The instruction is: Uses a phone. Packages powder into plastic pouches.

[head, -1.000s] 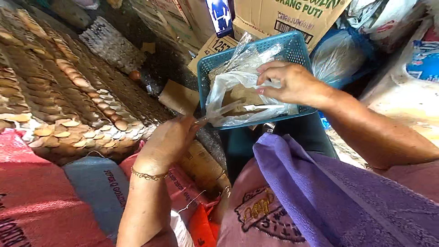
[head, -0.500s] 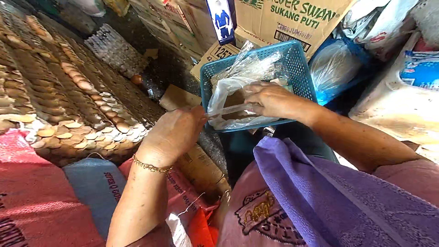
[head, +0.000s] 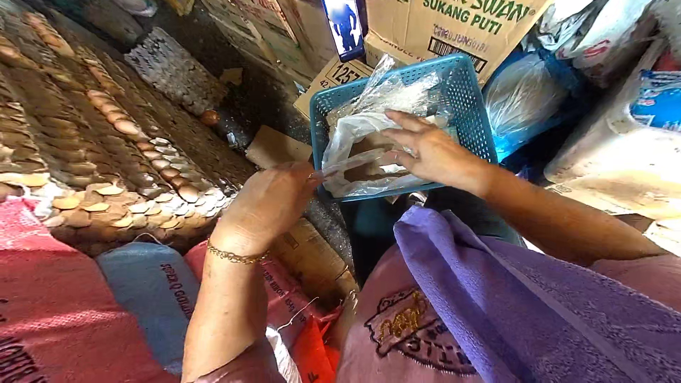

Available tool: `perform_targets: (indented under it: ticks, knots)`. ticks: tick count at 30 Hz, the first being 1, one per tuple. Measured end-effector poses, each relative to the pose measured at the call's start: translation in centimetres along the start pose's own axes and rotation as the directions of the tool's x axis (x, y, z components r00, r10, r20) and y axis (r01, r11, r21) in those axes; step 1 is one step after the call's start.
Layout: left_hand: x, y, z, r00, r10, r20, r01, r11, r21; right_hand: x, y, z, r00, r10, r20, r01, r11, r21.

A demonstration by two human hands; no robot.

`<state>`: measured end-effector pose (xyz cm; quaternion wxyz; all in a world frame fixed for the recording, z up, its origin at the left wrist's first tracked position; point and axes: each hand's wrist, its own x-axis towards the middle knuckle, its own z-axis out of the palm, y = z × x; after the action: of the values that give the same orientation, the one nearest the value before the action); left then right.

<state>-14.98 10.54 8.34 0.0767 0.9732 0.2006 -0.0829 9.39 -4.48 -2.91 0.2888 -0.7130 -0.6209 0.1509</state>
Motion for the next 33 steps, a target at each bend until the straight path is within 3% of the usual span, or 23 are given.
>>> perform_targets:
  ticks: [7, 13, 23, 33]
  knots:
    - [-1.5, -2.0, 1.1, 0.992, -0.123, -0.008, 0.121, 0.983, -0.136, -0.3, 2.4, -1.9, 0.997, 0.072, 0.024, -0.074, 0.994, 0.084]
    - [-2.9, -5.0, 4.4, 0.992, -0.123, 0.018, 0.119, 0.906, -0.406, 0.2, 3.0, -2.6, 0.99, 0.123, 0.07, -0.129, 0.988, 0.084]
    - [-3.6, -5.2, 9.6, 0.994, -0.105, 0.022, 0.085, 0.645, -0.76, 3.0, 1.0, -2.1, 0.976, -0.023, 0.217, 0.0, 0.995, 0.105]
    - [-2.3, -3.9, 13.6, 0.999, -0.003, -0.044, -0.04, 0.357, -0.933, 3.3, -0.1, -6.2, 0.979, -0.054, 0.196, 0.026, 0.989, 0.145]
